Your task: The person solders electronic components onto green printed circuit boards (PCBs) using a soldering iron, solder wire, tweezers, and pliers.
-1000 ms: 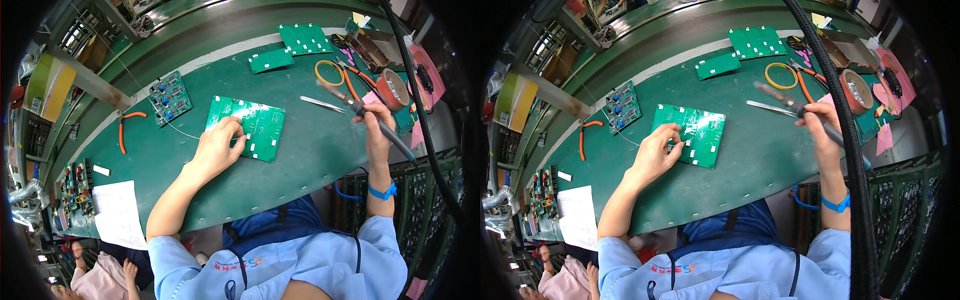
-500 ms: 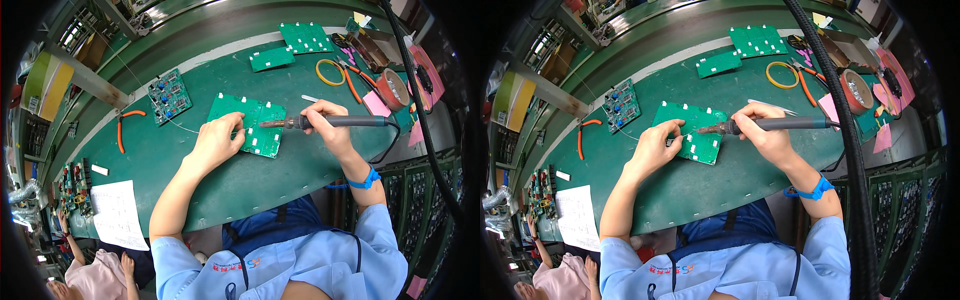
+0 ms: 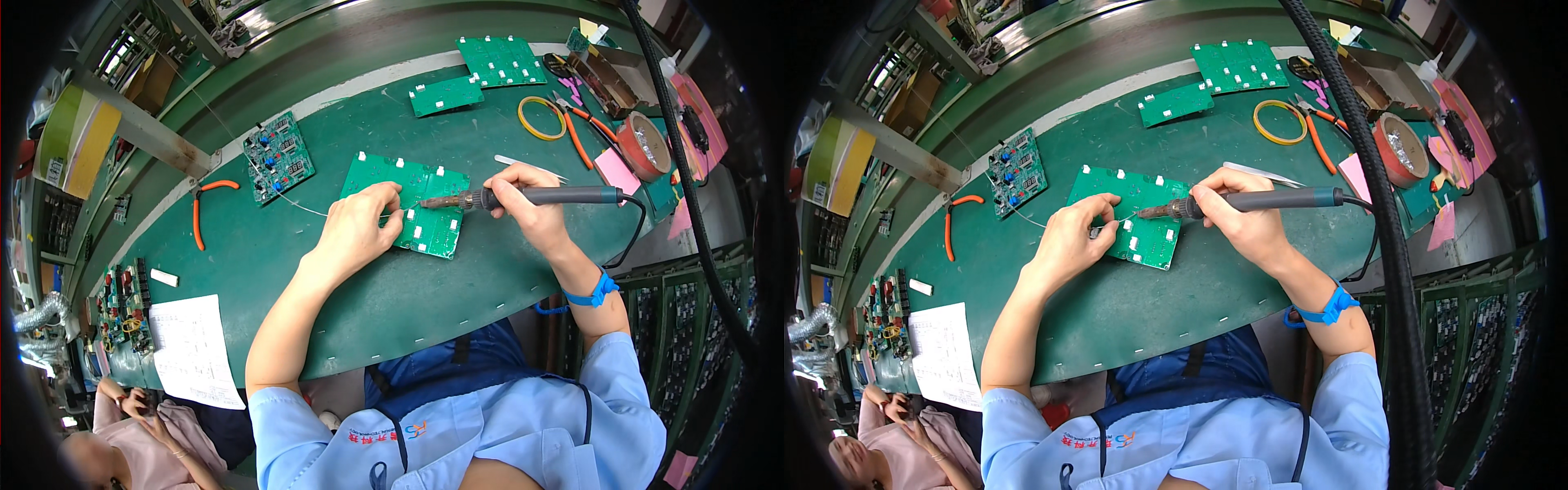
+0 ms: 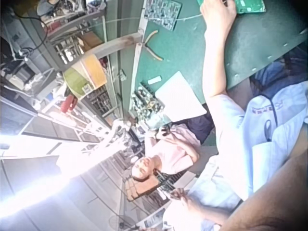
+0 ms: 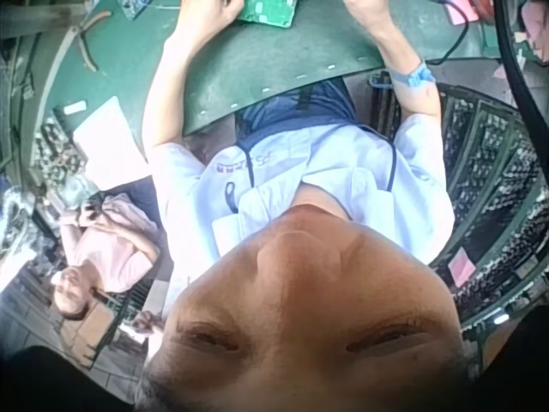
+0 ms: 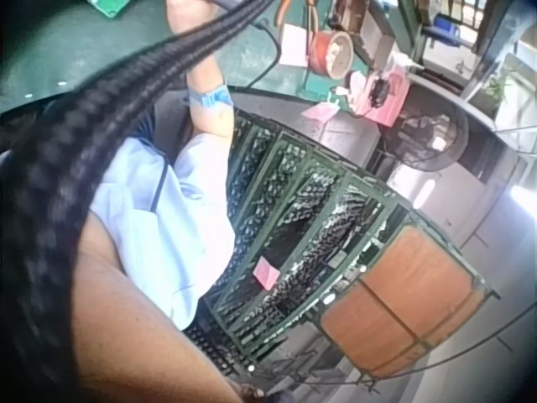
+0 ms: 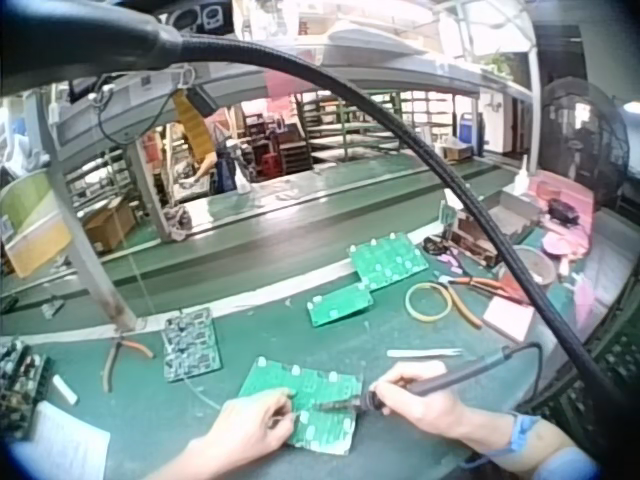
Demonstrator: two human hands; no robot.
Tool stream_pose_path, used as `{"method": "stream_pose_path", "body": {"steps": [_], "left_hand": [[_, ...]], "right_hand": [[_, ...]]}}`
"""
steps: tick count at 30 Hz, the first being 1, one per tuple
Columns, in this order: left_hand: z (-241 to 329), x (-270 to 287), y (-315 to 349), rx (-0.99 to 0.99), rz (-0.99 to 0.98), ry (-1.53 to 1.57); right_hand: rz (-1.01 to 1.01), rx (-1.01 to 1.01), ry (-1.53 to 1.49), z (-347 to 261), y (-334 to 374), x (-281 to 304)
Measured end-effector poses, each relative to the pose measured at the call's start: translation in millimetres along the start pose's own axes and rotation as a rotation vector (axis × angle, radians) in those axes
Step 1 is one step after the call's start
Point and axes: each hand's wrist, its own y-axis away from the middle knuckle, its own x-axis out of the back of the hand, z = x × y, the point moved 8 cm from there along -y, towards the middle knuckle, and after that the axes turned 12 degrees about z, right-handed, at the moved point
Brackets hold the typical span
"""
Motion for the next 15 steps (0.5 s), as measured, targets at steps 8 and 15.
{"method": "stream_pose_path", "body": {"steps": [8,15], "left_hand": [[2.4,-0.7,-0.1,-0.03,0.014,-0.034],[0.0,-1.2,-0.7,0.0,0.016,-0.045]], "right_hand": [[-0.042,0.065,0.074,-5.2,3.0,-2.9],[-0.038,0.108,0.113,-8.1,4.0,-3.8]]}}
